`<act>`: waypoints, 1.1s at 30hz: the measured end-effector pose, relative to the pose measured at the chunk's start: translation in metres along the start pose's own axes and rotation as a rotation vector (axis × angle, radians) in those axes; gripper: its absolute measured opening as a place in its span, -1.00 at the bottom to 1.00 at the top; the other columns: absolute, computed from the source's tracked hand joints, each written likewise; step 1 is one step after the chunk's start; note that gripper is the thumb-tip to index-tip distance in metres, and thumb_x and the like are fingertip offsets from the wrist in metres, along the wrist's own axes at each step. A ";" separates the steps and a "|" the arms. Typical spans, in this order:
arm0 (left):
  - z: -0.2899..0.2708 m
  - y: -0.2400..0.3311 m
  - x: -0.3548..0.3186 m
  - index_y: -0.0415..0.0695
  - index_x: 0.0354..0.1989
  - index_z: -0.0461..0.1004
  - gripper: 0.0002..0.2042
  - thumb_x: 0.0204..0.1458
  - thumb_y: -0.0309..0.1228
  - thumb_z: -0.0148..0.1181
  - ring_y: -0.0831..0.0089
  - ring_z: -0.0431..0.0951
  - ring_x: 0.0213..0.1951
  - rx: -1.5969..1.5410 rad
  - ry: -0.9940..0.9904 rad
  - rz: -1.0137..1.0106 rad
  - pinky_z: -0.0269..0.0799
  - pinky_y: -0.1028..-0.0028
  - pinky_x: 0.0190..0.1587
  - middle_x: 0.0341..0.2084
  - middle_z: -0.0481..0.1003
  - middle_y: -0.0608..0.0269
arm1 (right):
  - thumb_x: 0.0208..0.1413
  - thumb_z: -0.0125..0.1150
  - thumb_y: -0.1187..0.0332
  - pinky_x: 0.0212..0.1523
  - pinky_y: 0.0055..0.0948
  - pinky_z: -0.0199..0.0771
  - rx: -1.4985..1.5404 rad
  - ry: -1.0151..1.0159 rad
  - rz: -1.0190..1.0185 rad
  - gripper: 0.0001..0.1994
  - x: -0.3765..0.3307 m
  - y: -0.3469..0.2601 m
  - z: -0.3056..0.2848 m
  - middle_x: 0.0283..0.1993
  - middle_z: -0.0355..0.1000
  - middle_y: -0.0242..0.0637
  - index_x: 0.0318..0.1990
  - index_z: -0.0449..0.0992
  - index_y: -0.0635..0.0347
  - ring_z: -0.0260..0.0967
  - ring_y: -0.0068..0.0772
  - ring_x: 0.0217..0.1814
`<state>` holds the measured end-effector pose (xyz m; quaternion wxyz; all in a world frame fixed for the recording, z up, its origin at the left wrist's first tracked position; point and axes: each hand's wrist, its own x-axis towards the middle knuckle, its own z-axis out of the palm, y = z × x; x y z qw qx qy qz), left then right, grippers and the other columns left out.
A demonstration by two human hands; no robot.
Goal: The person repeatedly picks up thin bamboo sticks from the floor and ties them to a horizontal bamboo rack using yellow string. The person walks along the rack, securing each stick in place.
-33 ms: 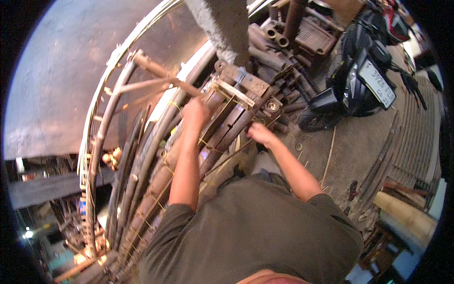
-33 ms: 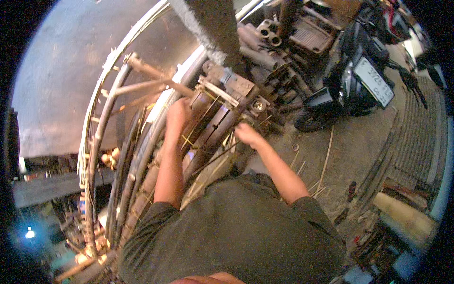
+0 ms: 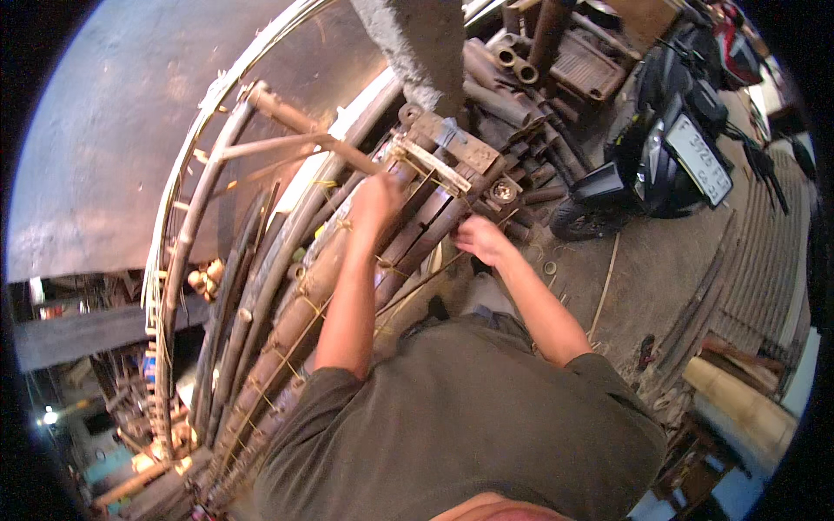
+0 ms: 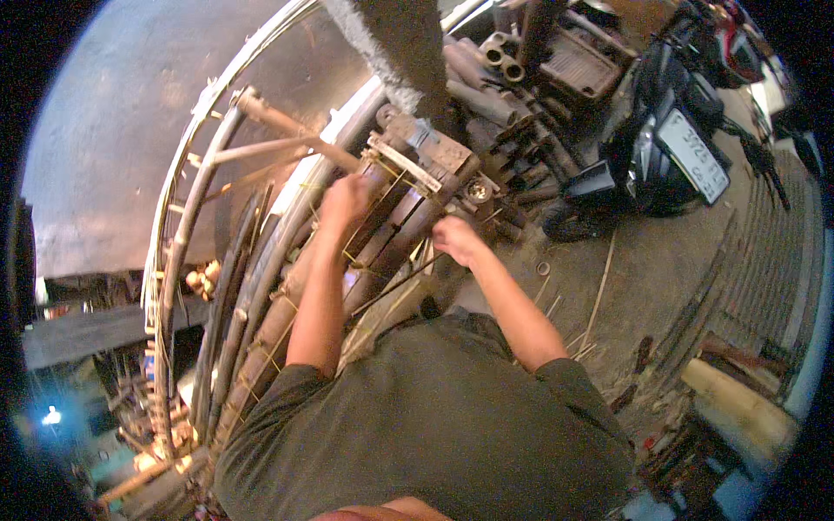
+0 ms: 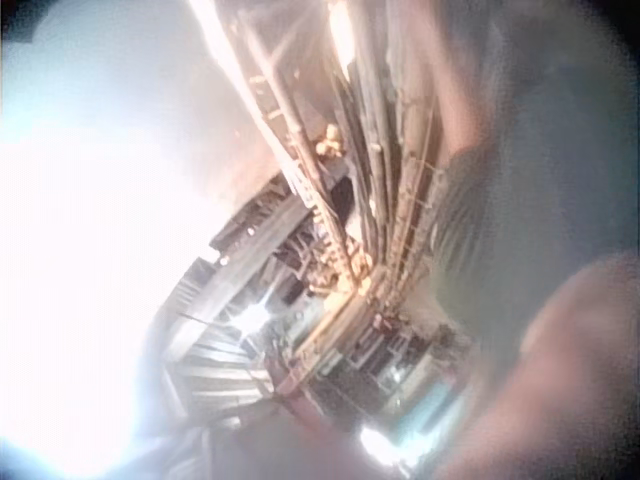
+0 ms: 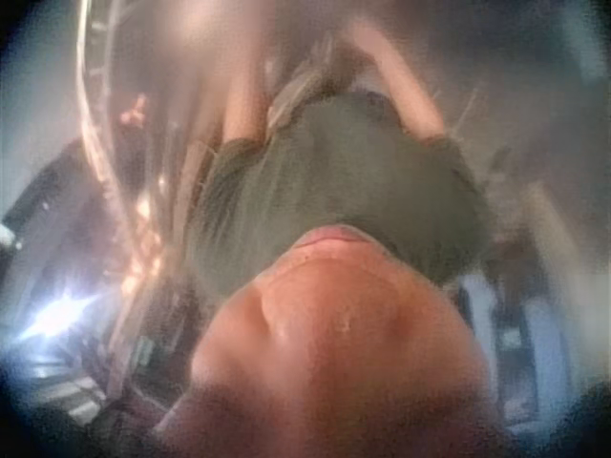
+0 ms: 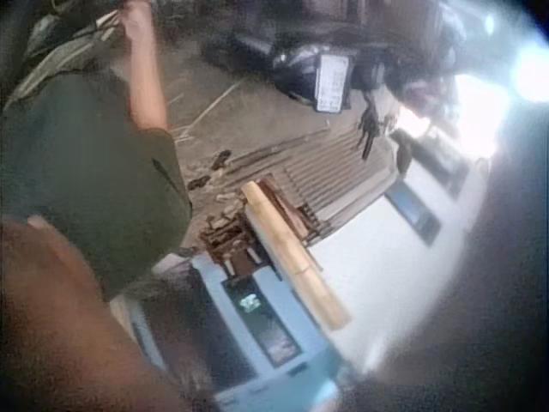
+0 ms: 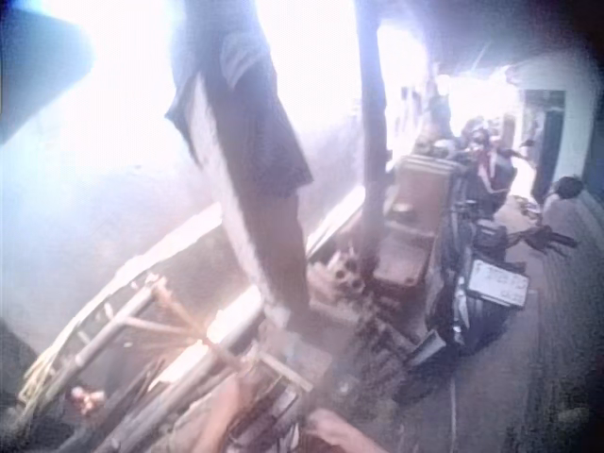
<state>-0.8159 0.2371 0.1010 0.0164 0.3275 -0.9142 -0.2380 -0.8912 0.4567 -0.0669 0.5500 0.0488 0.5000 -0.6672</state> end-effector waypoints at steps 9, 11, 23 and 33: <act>0.066 0.055 -0.016 -0.06 -0.14 0.39 -0.80 0.11 -0.29 0.07 0.07 0.49 -0.21 -0.053 0.161 -0.208 0.10 0.05 -0.07 -0.25 0.53 0.07 | 0.16 -0.03 0.23 -0.10 -0.34 0.35 -0.007 -0.004 -1.010 -0.81 -0.057 -0.097 0.123 -0.43 0.43 -0.33 -0.36 0.46 0.09 0.39 -0.36 -0.28; 0.075 0.050 -0.021 -0.09 -0.09 0.38 -0.72 0.11 -0.21 0.06 0.01 0.48 -0.22 -0.244 0.217 -0.191 0.06 -0.03 0.02 -0.31 0.52 0.03 | 0.17 -0.02 0.21 -0.17 -0.26 0.39 -0.717 -0.424 -1.056 -0.73 -0.041 -0.113 0.166 -0.47 0.44 -0.25 -0.44 0.51 0.16 0.42 -0.27 -0.30; 0.085 0.045 -0.009 0.00 -0.22 0.56 -0.76 0.17 -0.21 -0.01 0.17 0.51 -0.27 -0.200 0.320 -0.313 0.00 0.20 -0.10 -0.41 0.56 0.06 | 0.22 -0.06 0.10 -0.37 -0.19 0.33 -1.085 -1.206 -0.297 -0.58 -0.055 -0.223 0.109 -0.56 0.40 -0.10 -0.50 0.44 0.28 0.36 -0.18 -0.50; -0.017 0.027 0.085 -0.22 -0.34 0.51 -0.71 0.21 -0.25 -0.02 0.58 0.39 -0.56 -0.842 0.527 -0.071 0.28 0.48 -0.47 -0.56 0.52 0.28 | 0.22 -0.03 0.08 -0.35 -0.29 0.34 -0.167 -0.615 -0.312 -0.56 -0.098 -0.154 -0.027 -0.64 0.25 -0.40 -0.61 0.37 0.17 0.17 -0.50 -0.60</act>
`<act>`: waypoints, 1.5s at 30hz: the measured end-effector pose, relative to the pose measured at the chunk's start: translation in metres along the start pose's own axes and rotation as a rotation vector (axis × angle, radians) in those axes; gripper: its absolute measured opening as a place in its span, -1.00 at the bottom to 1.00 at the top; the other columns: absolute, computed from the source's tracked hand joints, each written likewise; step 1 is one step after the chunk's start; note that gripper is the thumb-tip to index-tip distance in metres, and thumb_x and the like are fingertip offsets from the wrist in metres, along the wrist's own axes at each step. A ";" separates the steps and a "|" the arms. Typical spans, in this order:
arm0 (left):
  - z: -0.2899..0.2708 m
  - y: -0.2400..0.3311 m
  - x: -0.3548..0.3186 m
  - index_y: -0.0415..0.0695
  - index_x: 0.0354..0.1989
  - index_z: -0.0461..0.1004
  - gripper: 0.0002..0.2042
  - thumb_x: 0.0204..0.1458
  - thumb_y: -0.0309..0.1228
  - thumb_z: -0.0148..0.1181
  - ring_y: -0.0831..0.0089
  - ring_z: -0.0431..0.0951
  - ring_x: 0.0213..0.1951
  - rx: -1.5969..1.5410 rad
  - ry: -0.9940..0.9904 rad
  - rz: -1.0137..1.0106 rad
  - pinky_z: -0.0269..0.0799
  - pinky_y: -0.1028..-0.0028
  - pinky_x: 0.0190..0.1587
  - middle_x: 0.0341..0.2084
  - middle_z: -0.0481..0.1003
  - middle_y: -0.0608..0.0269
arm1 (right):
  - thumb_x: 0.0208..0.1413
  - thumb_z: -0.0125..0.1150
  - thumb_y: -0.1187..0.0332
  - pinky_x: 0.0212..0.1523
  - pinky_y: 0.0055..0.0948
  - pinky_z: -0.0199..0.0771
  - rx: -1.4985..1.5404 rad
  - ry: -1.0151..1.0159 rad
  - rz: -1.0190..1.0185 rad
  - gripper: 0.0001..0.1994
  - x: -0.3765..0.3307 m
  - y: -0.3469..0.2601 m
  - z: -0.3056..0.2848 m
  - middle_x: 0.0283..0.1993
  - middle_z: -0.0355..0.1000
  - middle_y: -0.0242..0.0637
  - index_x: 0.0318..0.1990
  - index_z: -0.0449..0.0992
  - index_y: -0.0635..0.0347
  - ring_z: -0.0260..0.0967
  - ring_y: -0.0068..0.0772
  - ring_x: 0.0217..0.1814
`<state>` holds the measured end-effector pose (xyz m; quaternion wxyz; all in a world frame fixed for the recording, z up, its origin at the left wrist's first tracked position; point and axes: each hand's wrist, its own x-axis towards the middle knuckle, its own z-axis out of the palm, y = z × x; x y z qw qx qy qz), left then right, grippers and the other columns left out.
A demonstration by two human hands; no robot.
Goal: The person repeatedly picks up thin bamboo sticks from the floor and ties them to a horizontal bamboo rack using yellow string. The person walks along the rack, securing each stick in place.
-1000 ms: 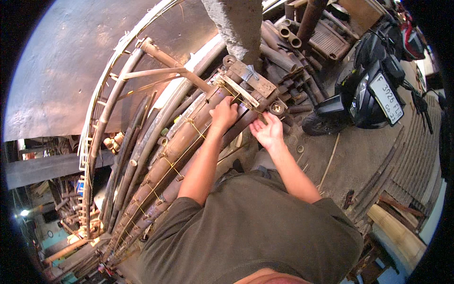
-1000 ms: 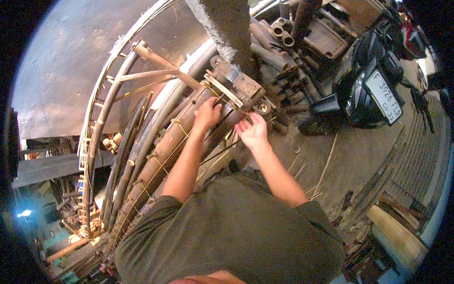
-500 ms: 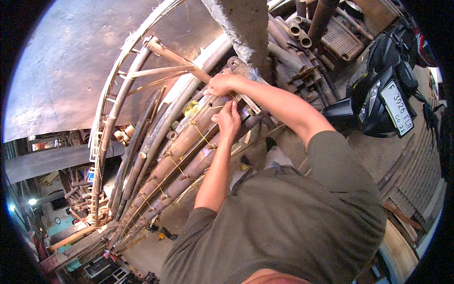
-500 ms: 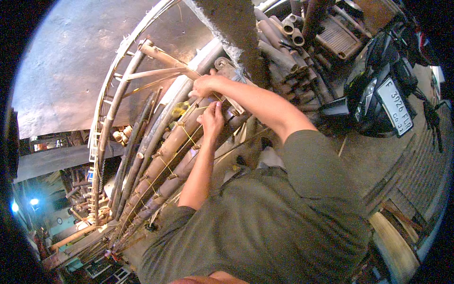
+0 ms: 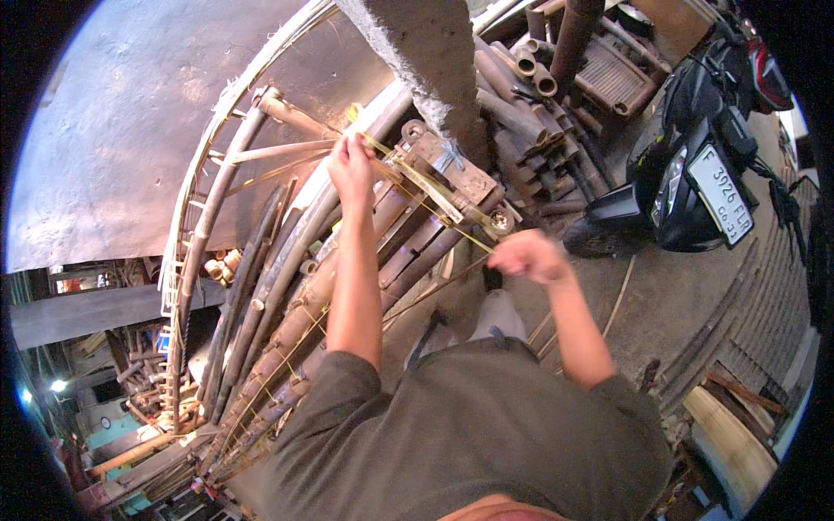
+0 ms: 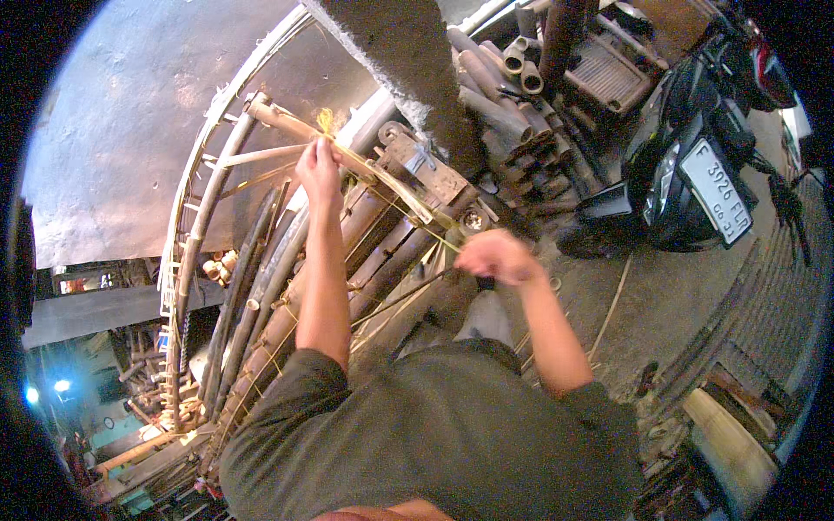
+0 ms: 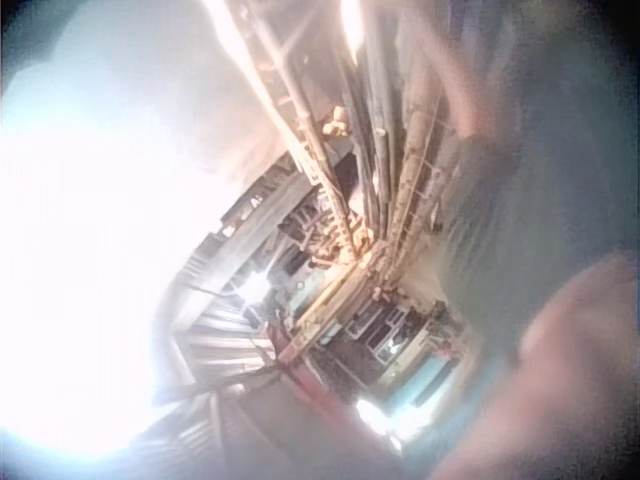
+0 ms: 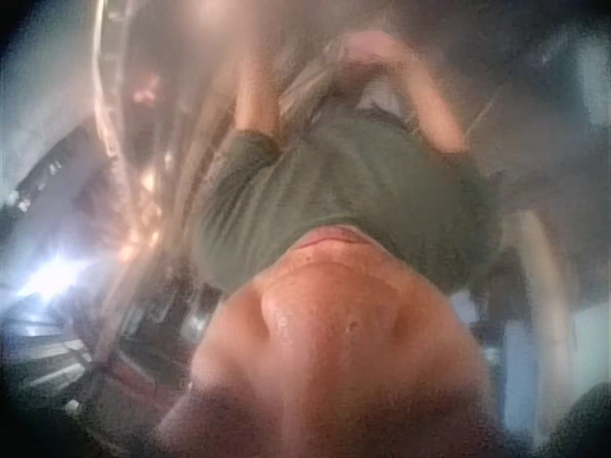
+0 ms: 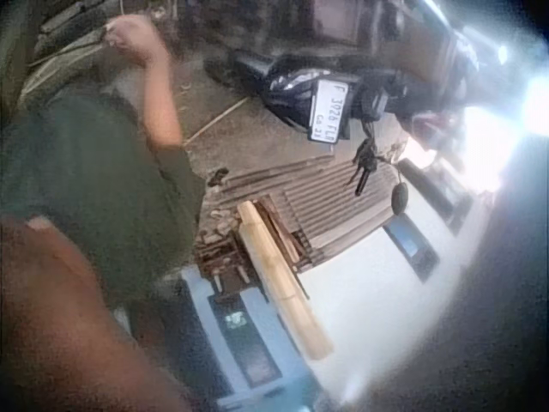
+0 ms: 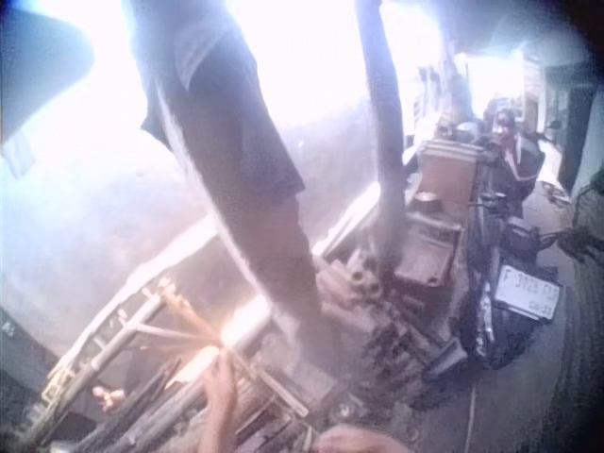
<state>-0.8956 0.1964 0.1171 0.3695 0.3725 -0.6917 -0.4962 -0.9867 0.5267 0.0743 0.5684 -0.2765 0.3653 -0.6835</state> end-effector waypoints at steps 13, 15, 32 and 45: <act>-0.137 -0.113 0.005 -0.25 -0.13 0.53 -0.61 0.12 -0.17 0.00 0.14 0.58 -0.15 0.504 -0.368 -0.144 0.40 0.23 -0.04 -0.29 0.57 -0.09 | 0.22 -0.19 -0.08 0.02 -0.07 0.36 1.093 1.897 -0.425 -0.48 -0.293 0.336 -0.065 -0.08 0.28 -0.15 0.07 0.16 0.20 0.32 -0.18 -0.08; -0.207 -0.092 -0.020 -0.28 -0.08 0.50 -0.59 0.12 -0.16 0.00 0.09 0.55 -0.09 0.531 -0.333 -0.027 0.38 0.24 -0.01 -0.23 0.55 -0.13 | 0.20 -0.16 -0.10 0.17 0.08 0.28 1.238 1.705 -0.069 -0.31 -0.216 0.390 -0.006 0.21 0.14 0.08 0.29 0.01 0.26 0.24 0.06 0.18; -0.332 -0.182 -0.239 -0.19 -0.06 0.46 -0.70 0.18 -0.28 -0.05 0.01 0.46 -0.02 0.043 -0.190 0.114 0.27 0.18 -0.04 -0.11 0.47 -0.20 | 0.19 -0.11 0.05 -0.21 -0.15 0.38 -1.398 -0.220 -0.154 -0.59 0.172 0.211 0.429 -0.29 0.50 -0.10 -0.30 0.56 0.18 0.43 -0.11 -0.26; -0.326 -0.122 -0.242 -0.07 -0.28 0.55 -0.78 0.18 -0.27 -0.01 0.24 0.55 -0.28 0.612 -0.145 0.060 0.21 0.23 -0.10 -0.40 0.57 0.12 | 0.20 -0.10 0.03 -0.30 -0.01 0.43 -1.433 -0.548 -0.477 -0.48 0.062 0.285 0.324 -0.63 0.42 -0.02 -0.64 0.50 0.24 0.42 0.09 -0.54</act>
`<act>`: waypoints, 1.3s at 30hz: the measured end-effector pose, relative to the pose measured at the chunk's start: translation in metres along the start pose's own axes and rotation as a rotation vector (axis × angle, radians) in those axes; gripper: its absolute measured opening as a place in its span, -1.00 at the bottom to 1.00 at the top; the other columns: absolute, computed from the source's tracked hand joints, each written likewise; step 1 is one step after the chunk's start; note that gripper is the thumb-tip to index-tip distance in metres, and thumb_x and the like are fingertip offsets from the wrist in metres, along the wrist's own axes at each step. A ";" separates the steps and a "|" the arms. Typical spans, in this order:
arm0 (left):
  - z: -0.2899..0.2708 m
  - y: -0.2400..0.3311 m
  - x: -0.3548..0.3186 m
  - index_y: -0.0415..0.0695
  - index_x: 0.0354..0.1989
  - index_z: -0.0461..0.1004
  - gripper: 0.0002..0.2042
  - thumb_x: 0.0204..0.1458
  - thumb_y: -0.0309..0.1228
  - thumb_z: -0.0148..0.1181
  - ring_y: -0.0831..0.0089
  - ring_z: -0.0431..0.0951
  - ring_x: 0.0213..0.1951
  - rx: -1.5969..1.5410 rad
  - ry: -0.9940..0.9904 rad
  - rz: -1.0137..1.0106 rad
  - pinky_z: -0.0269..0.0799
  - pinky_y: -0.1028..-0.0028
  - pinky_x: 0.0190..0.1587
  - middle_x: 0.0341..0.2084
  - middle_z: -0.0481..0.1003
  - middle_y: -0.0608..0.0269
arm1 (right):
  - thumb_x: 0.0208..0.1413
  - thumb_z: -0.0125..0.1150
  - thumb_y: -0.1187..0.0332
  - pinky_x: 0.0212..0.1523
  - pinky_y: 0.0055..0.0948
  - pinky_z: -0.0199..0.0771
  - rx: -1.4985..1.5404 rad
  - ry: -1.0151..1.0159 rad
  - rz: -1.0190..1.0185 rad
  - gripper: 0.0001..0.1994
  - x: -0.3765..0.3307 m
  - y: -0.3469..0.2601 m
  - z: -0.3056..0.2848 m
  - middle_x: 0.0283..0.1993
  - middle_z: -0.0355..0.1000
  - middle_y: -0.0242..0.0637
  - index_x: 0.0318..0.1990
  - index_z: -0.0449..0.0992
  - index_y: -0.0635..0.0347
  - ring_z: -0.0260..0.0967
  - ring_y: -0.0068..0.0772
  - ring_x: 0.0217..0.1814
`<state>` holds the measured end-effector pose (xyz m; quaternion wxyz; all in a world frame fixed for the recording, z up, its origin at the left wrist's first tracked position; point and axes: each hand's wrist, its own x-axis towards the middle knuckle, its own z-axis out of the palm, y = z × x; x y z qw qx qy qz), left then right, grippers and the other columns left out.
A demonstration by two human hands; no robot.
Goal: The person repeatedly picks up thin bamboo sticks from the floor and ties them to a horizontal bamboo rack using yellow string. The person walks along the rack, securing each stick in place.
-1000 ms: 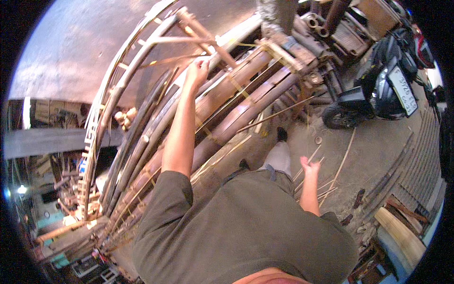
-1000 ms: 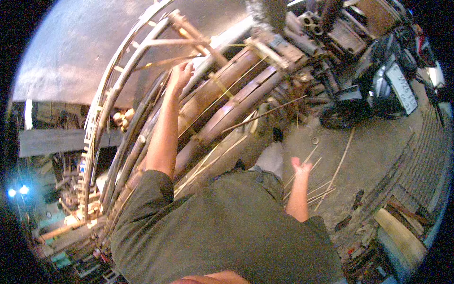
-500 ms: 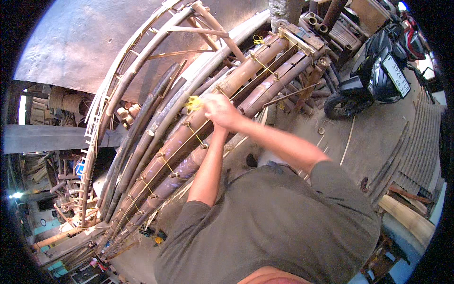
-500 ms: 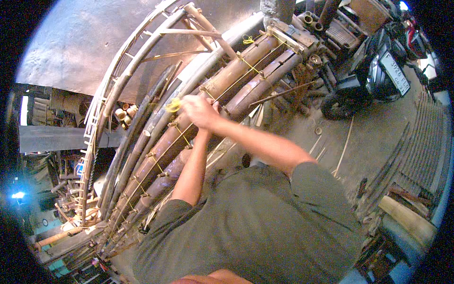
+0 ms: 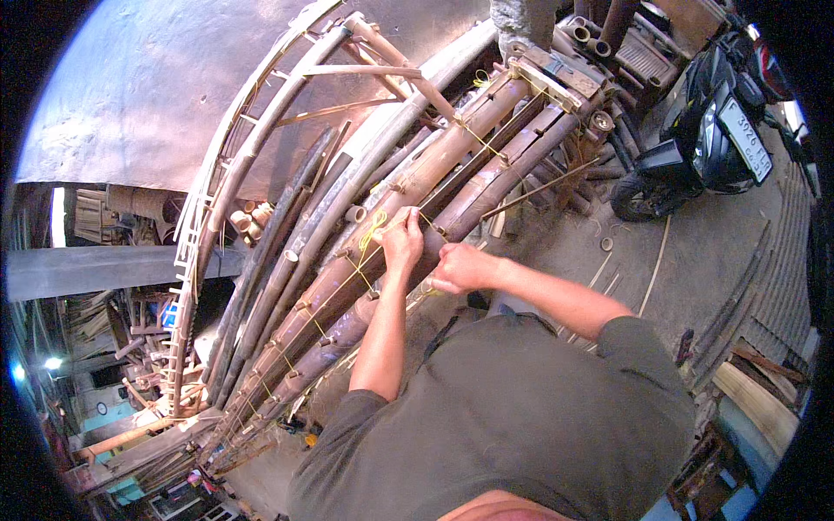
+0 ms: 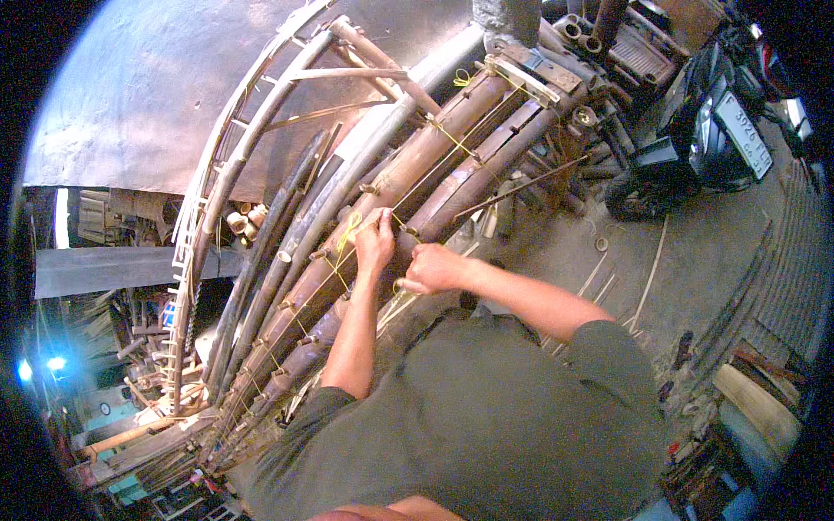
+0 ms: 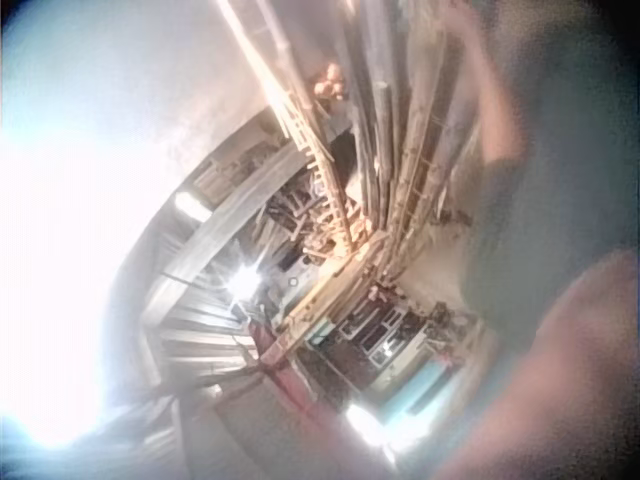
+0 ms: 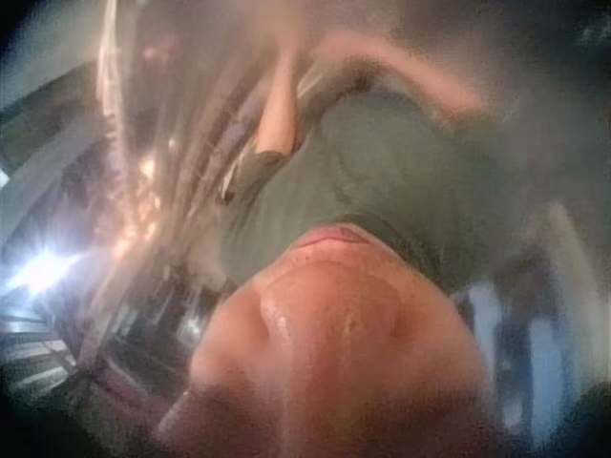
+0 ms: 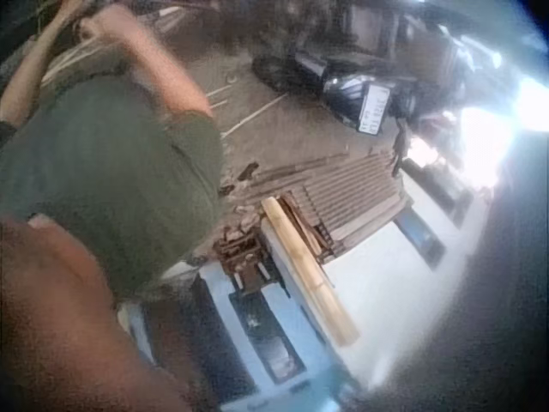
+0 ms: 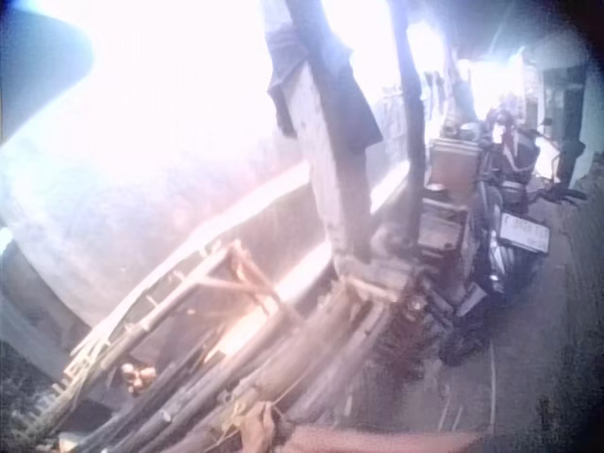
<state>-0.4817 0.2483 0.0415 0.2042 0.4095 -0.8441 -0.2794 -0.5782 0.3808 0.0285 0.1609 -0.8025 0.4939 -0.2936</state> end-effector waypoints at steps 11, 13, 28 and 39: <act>-0.002 -0.054 0.139 -0.23 -0.35 0.53 -0.74 0.11 -0.33 -0.05 0.01 0.55 -0.28 0.221 0.185 -0.061 0.41 0.14 -0.18 -0.39 0.54 -0.10 | 0.24 -0.07 0.24 -0.26 -0.11 0.34 0.304 0.267 0.147 -0.60 -0.010 -0.009 -0.029 -0.60 0.37 0.02 -0.60 0.44 0.24 0.32 0.10 -0.46; 0.009 -0.046 0.141 -0.22 -0.30 0.54 -0.71 0.09 -0.27 -0.04 -0.06 0.53 -0.18 0.230 0.102 -0.168 0.38 0.06 -0.08 -0.29 0.53 -0.16 | 0.24 -0.07 0.26 -0.29 -0.13 0.34 0.324 0.519 0.138 -0.63 0.003 -0.018 -0.038 -0.56 0.38 0.04 -0.56 0.43 0.26 0.32 0.08 -0.47; -0.088 -0.137 0.111 -0.15 -0.30 0.61 -0.70 0.07 -0.19 0.05 0.48 0.60 -0.40 -0.243 -0.249 -0.179 0.42 0.41 -0.26 -0.52 0.61 0.22 | 0.21 -0.09 0.22 0.20 -0.13 0.24 -0.504 -0.073 0.306 -0.62 0.020 -0.063 0.001 -0.48 0.49 -0.15 -0.55 0.53 0.18 0.48 -0.17 -0.24; -0.126 -0.135 -0.079 -0.06 -0.01 0.40 -0.67 0.07 -0.23 0.07 0.04 0.50 -0.08 0.204 -0.264 0.031 0.17 -0.07 -0.02 -0.22 0.54 -0.03 | 0.16 0.09 0.14 0.00 -0.40 0.39 1.688 0.706 1.087 -0.63 0.075 -0.156 0.139 -0.13 0.48 -0.29 0.02 0.46 0.14 0.42 -0.38 -0.09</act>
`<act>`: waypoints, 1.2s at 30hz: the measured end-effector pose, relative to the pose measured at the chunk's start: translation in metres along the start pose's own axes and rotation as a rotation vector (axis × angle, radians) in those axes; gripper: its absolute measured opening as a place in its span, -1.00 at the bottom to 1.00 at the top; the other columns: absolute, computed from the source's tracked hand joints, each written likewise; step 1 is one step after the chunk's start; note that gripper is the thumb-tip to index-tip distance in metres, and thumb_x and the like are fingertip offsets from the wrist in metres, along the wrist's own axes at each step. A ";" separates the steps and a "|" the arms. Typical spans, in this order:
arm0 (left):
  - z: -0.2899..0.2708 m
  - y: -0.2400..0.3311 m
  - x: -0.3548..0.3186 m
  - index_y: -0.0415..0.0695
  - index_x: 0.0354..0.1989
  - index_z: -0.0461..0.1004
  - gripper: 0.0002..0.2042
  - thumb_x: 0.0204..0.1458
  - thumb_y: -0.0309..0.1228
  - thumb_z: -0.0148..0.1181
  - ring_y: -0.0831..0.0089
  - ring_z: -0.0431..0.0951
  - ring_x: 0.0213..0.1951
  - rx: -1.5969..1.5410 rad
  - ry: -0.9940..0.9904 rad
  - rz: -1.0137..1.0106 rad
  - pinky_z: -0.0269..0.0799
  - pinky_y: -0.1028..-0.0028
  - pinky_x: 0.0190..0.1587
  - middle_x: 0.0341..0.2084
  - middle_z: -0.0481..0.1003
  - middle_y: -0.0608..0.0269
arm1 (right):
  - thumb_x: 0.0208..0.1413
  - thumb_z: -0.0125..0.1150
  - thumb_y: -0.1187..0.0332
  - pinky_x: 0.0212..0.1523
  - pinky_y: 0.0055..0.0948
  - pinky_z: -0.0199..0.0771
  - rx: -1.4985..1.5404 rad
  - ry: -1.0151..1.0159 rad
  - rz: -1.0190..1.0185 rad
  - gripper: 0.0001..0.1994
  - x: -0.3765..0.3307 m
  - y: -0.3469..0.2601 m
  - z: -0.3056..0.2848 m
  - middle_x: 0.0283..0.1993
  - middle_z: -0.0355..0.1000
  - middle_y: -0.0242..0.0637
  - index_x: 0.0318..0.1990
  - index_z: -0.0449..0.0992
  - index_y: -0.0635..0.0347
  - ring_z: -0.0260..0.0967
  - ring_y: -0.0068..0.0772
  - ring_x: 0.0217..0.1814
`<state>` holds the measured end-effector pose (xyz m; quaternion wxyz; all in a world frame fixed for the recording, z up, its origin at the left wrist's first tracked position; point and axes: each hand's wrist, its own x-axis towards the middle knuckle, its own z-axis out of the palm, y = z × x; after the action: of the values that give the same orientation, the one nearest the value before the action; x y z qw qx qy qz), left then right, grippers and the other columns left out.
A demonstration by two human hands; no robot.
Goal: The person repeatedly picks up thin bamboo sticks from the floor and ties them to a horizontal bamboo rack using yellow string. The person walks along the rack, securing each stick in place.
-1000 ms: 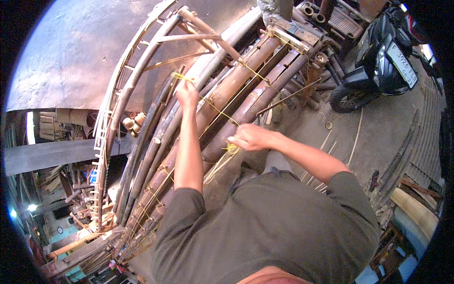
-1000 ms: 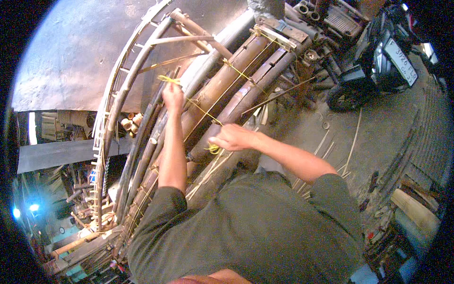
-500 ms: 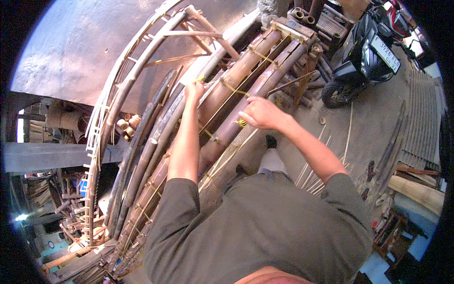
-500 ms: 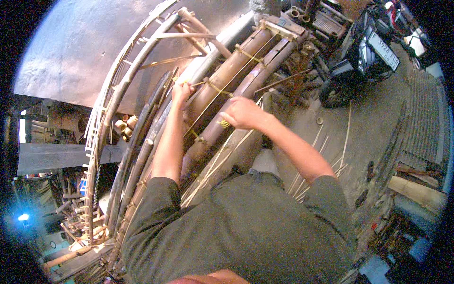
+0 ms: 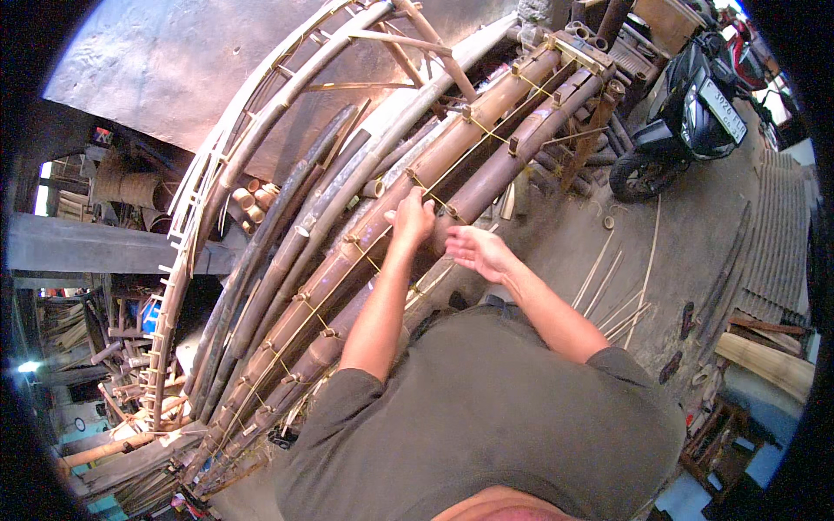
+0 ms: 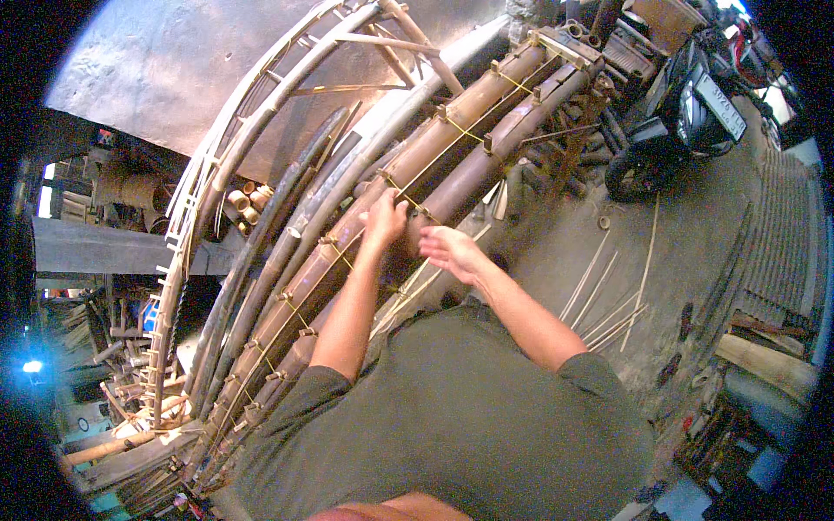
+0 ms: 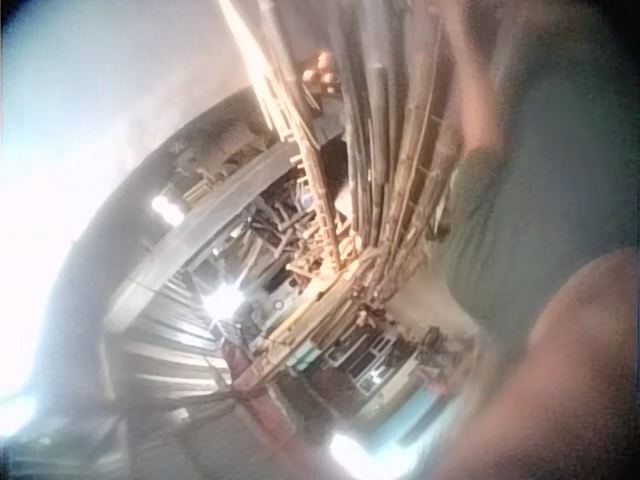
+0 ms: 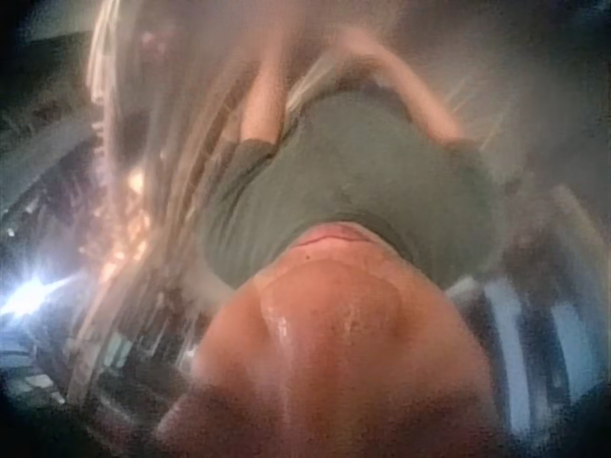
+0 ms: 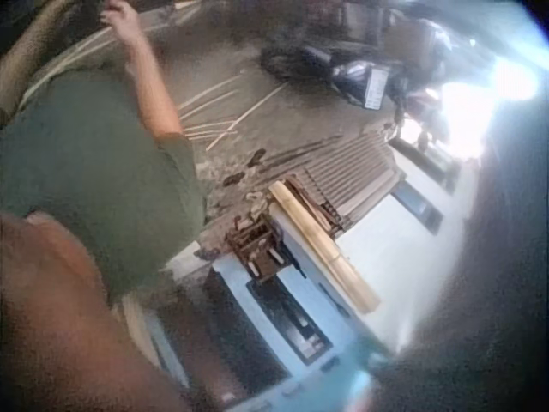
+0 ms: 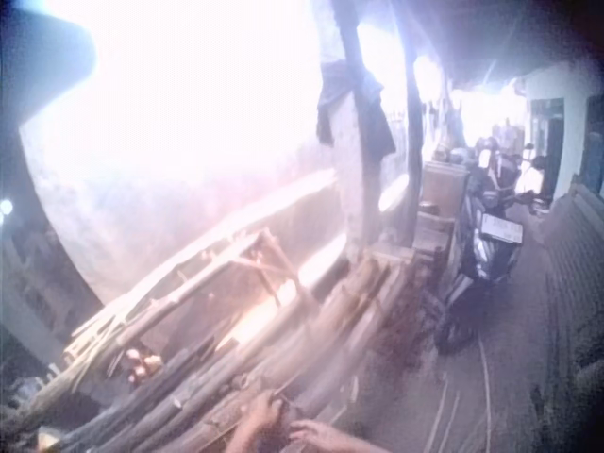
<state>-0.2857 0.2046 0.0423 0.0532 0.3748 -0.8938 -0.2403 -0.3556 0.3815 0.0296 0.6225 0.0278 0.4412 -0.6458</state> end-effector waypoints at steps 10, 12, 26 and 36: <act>0.041 -0.015 0.009 -0.06 -0.04 0.45 -0.70 0.18 -0.21 -0.09 -0.04 0.47 -0.07 -0.349 0.368 0.120 0.03 -0.05 0.11 -0.14 0.49 -0.08 | 0.19 -0.11 0.17 -0.19 -0.13 0.40 -1.391 -0.395 -0.701 -0.67 0.092 -0.102 0.143 -0.27 0.49 -0.15 -0.27 0.51 0.23 0.45 -0.08 -0.21; 0.006 0.015 0.004 -0.08 -0.03 0.47 -0.68 0.21 -0.21 -0.13 -0.05 0.45 0.00 -0.166 0.131 -0.045 -0.01 -0.13 0.13 -0.09 0.49 -0.05 | 0.21 -0.13 0.03 -0.14 -0.13 0.40 -1.788 -0.219 -0.716 -0.57 0.132 -0.117 0.115 -0.22 0.52 -0.09 -0.19 0.56 0.17 0.47 -0.08 -0.16; -0.019 0.033 0.024 -0.14 -0.23 0.56 -0.78 0.14 -0.29 0.07 0.41 0.55 -0.22 -0.676 0.106 -0.056 0.41 0.33 -0.06 -0.33 0.59 0.18 | 0.14 -0.05 0.13 -0.34 -0.06 0.41 -1.454 -0.599 -0.634 -0.63 0.039 -0.017 -0.025 -0.52 0.40 0.06 -0.51 0.46 0.26 0.41 0.13 -0.37; 0.048 -0.170 0.194 -0.23 -0.32 0.56 -0.75 0.08 -0.32 0.02 0.35 0.47 -0.56 -0.316 0.352 0.059 0.39 0.37 -0.49 -0.61 0.49 0.21 | -0.19 0.28 0.23 -0.16 -0.21 0.37 -2.191 -0.285 -0.403 -0.81 -0.002 -0.001 0.035 -0.26 0.57 -0.27 -0.40 0.63 0.08 0.49 -0.26 -0.16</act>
<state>-0.3274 -0.0145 -0.0958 0.2734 0.3716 -0.8327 -0.3062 -0.3381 0.3616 0.0532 0.2398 -0.6805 0.6924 0.0044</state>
